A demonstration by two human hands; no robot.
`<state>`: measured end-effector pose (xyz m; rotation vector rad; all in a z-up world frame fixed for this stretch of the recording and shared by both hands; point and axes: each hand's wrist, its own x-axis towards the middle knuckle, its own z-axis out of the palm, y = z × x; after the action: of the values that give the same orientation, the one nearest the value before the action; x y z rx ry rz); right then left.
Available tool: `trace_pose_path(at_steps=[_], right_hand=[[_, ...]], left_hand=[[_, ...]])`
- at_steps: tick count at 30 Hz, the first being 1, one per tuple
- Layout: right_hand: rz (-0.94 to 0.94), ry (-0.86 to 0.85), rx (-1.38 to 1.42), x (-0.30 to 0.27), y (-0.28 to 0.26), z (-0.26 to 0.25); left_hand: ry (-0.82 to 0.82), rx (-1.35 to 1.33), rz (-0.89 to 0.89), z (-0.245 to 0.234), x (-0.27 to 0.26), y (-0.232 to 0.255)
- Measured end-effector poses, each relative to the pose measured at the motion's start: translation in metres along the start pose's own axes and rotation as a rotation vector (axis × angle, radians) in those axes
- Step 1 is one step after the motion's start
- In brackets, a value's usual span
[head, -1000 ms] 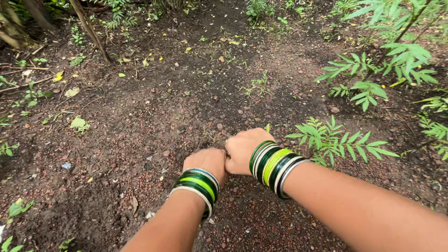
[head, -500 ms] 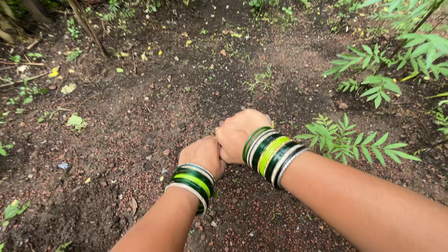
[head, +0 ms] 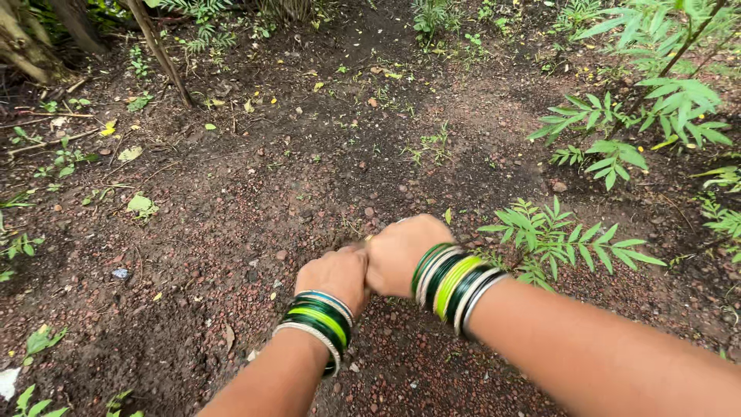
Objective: The person digs holes in the soil using a hand trowel and plants seedlings, packing the soil around their roots by hand.
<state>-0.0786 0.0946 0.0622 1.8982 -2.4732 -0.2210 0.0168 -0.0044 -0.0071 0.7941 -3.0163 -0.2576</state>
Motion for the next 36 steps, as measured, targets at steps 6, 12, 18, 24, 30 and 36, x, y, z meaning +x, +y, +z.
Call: trace_pose_path(at_steps=[6,12,18,24,30,36], right_hand=[[-0.018,0.072,-0.039,0.016,0.009,-0.017],[-0.016,0.011,-0.058,0.037,-0.006,0.004],[0.135,-0.025,0.022,0.018,0.004,0.015],[0.292,-0.050,0.217,-0.012,0.017,0.046],[0.558,-0.140,0.528,-0.001,0.058,0.029],[0.330,-0.076,0.264,-0.015,0.053,-0.009]], left_hand=[[0.054,-0.185,0.027,-0.030,-0.003,-0.009],[-0.013,-0.104,-0.056,-0.005,0.012,-0.025],[-0.035,-0.095,0.029,0.005,0.025,-0.012],[-0.259,-0.044,0.034,0.014,0.022,0.021],[-0.203,-0.033,-0.025,-0.029,-0.012,0.004],[-0.082,-0.175,-0.198,-0.051,-0.029,-0.024]])
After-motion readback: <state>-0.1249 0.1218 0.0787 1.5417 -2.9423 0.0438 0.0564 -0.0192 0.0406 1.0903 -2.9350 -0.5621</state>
